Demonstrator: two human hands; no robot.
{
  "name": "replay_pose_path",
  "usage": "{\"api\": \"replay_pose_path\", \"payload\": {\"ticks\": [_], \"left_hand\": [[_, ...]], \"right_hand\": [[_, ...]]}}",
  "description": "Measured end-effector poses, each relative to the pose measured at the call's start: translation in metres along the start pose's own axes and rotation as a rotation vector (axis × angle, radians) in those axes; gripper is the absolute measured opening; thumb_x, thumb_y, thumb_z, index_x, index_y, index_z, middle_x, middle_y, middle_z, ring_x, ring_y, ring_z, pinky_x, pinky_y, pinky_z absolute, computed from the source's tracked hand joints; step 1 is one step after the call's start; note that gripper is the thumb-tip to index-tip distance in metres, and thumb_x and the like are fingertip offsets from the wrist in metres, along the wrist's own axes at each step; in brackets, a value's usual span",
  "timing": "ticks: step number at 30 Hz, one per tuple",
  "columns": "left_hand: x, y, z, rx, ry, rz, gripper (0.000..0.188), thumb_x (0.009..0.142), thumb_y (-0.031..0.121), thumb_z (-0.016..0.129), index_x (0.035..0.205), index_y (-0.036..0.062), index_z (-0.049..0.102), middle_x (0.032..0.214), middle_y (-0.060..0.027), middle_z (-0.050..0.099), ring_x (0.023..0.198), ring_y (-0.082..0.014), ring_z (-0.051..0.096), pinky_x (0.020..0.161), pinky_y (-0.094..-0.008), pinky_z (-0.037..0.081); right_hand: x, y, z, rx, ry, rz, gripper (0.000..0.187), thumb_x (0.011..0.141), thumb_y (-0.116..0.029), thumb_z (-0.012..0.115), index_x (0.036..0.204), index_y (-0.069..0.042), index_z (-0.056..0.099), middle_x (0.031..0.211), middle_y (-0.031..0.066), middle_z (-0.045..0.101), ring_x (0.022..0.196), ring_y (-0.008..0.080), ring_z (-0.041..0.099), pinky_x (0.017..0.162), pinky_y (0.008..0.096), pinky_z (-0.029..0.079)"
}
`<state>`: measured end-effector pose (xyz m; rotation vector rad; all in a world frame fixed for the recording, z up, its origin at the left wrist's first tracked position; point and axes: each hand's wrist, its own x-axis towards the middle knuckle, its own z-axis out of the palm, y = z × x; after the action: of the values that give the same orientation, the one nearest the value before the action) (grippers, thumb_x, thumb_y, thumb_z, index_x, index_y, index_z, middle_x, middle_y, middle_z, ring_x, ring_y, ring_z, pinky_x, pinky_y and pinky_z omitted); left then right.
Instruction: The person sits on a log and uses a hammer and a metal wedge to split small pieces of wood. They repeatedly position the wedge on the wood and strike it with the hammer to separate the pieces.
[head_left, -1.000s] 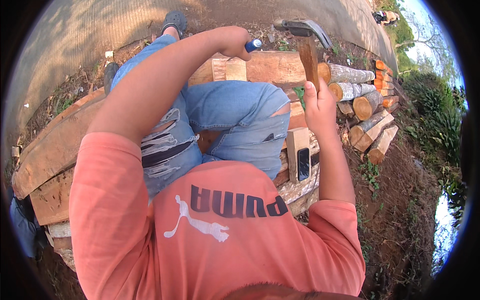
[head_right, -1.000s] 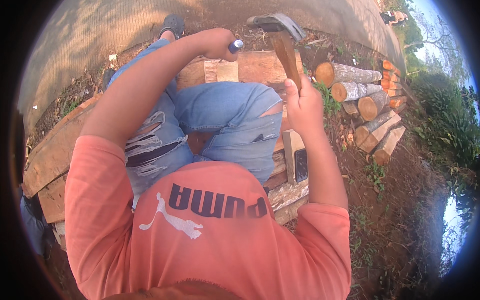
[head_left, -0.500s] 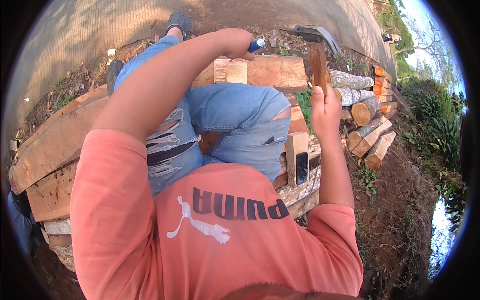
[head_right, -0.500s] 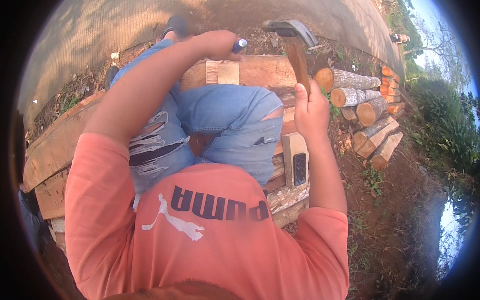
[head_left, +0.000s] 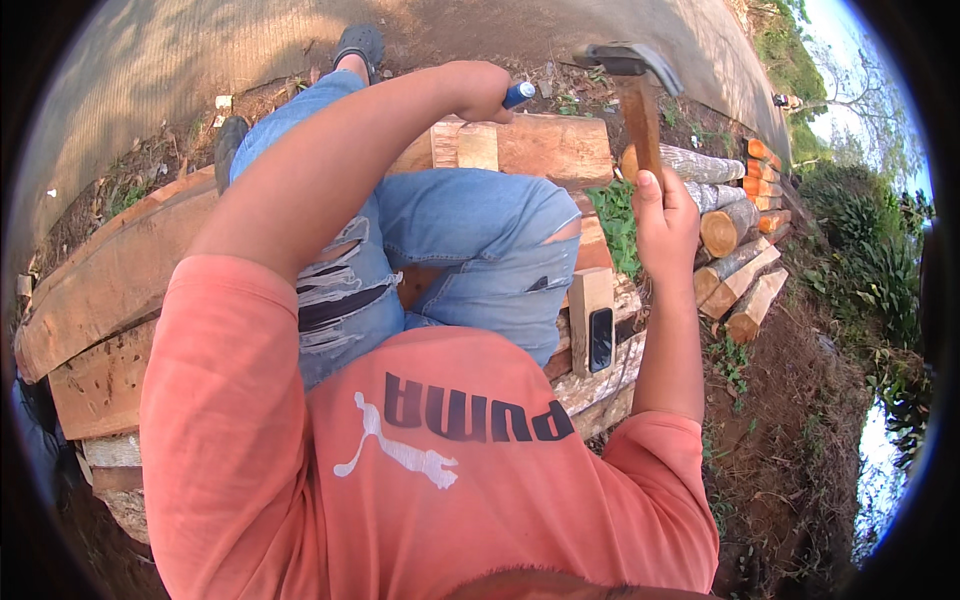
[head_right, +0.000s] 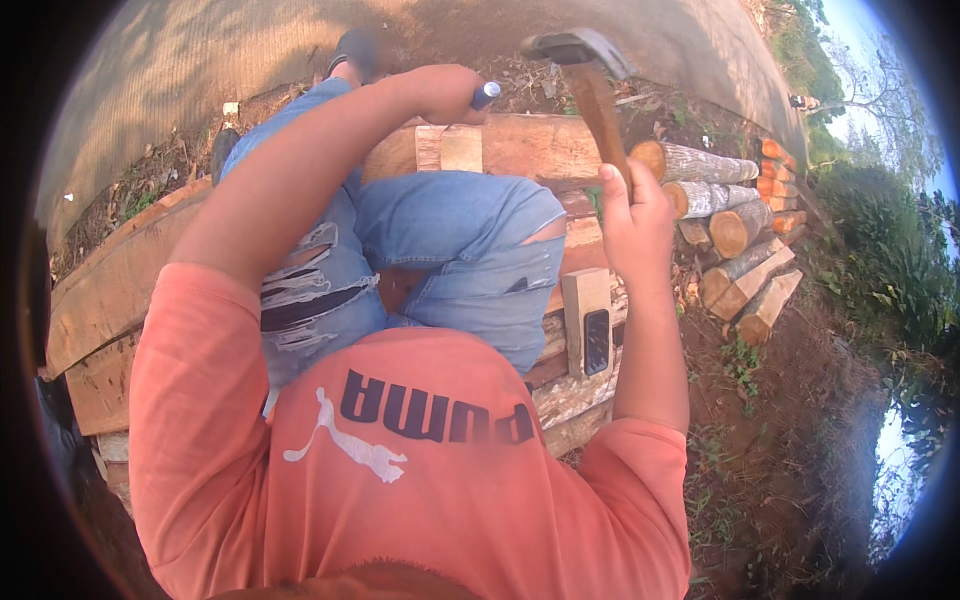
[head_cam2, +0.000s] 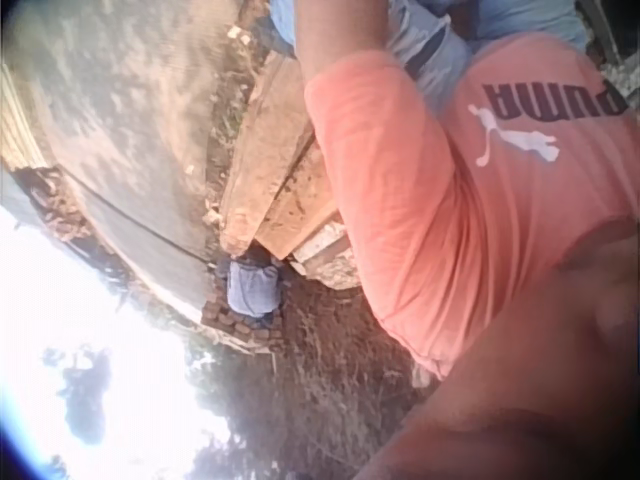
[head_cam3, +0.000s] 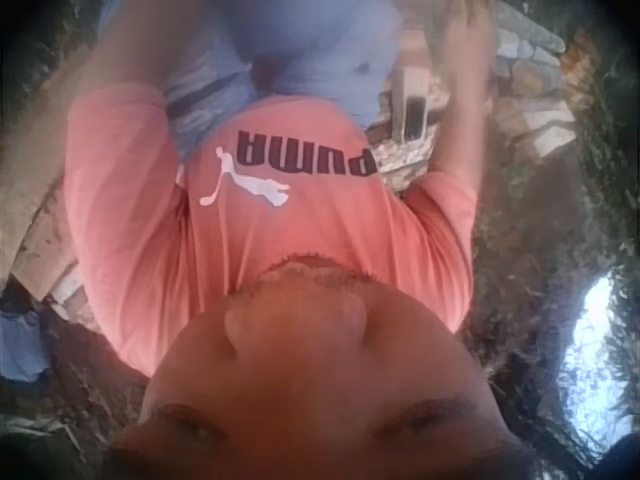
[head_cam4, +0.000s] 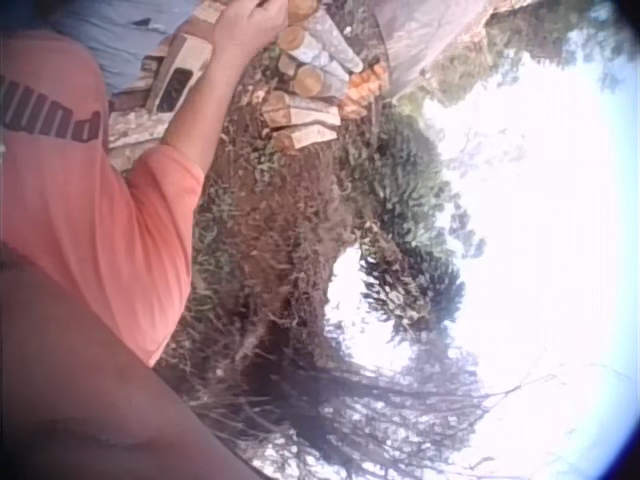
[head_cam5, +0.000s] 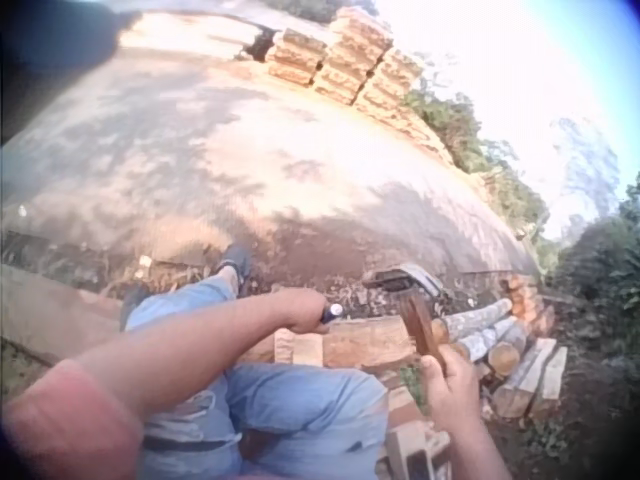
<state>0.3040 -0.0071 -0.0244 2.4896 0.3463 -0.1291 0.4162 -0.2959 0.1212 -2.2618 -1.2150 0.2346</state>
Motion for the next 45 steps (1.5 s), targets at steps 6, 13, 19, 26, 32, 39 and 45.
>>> {"api": "replay_pose_path", "payload": {"ticks": [6,13,19,26,32,39,45], "left_hand": [[-0.001,0.002,-0.004,-0.015,0.008,-0.004,0.041,0.096,0.041,0.069,0.107,0.0018,0.075,0.1,-0.0213,0.077,0.094,-0.0406,0.073,0.085,-0.0518,0.056],[-0.005,0.005,-0.012,-0.021,-0.009,-0.025,0.041,0.096,0.041,0.069,0.105,0.0014,0.074,0.097,-0.0216,0.076,0.092,-0.0403,0.073,0.085,-0.0515,0.056],[0.0,-0.005,-0.003,-0.047,-0.003,-0.029,0.039,0.095,0.04,0.071,0.104,0.0023,0.075,0.095,-0.0209,0.076,0.091,-0.0404,0.072,0.085,-0.0511,0.055],[0.0,-0.003,0.002,-0.029,0.022,0.034,0.039,0.094,0.04,0.07,0.102,0.0021,0.075,0.094,-0.0214,0.076,0.091,-0.0416,0.072,0.084,-0.0522,0.056],[0.002,-0.002,0.002,-0.032,0.011,0.03,0.037,0.095,0.039,0.069,0.102,0.0031,0.075,0.094,-0.0212,0.076,0.092,-0.0415,0.072,0.084,-0.0524,0.056],[-0.005,-0.004,0.004,-0.011,0.022,0.027,0.033,0.095,0.036,0.068,0.101,0.0031,0.074,0.095,-0.0205,0.076,0.092,-0.0411,0.072,0.083,-0.0521,0.056],[0.002,0.004,0.002,-0.022,-0.018,0.032,0.033,0.094,0.036,0.067,0.102,0.0048,0.074,0.095,-0.0205,0.076,0.09,-0.042,0.072,0.083,-0.0524,0.057]], "right_hand": [[0.001,0.014,0.01,-0.361,-0.073,-0.105,0.035,0.111,-0.037,0.059,0.108,-0.002,0.065,0.078,0.0157,0.067,0.073,0.034,0.067,0.067,0.0448,0.05],[-0.001,0.014,-0.002,-0.322,-0.067,-0.072,0.034,0.108,-0.037,0.062,0.108,-0.004,0.066,0.08,0.0205,0.068,0.078,0.043,0.068,0.069,0.0494,0.05],[-0.008,0.007,0.017,-0.384,-0.144,-0.014,0.035,0.108,-0.037,0.063,0.104,-0.003,0.065,0.076,0.019,0.066,0.073,0.0389,0.067,0.066,0.0462,0.05],[-0.002,0.022,0.027,0.092,-0.059,0.205,0.037,0.111,-0.033,0.059,0.1,0.001,0.065,0.074,0.0137,0.06,0.067,0.0227,0.058,0.065,0.0406,0.048],[0.0,0.012,0.03,-0.185,0.046,-0.089,0.033,0.11,-0.032,0.06,0.101,-0.001,0.064,0.076,0.0195,0.065,0.071,0.0398,0.065,0.067,0.0479,0.049],[0.018,-0.043,-0.012,-0.498,-0.213,0.009,0.038,0.107,-0.04,0.064,0.101,-0.003,0.067,0.077,0.0236,0.067,0.077,0.0455,0.068,0.067,0.0517,0.05],[0.004,0.009,0.015,0.075,0.177,-0.153,0.034,0.11,-0.036,0.059,0.103,-0.003,0.063,0.08,0.0217,0.067,0.07,0.0427,0.066,0.065,0.0502,0.049]]}}
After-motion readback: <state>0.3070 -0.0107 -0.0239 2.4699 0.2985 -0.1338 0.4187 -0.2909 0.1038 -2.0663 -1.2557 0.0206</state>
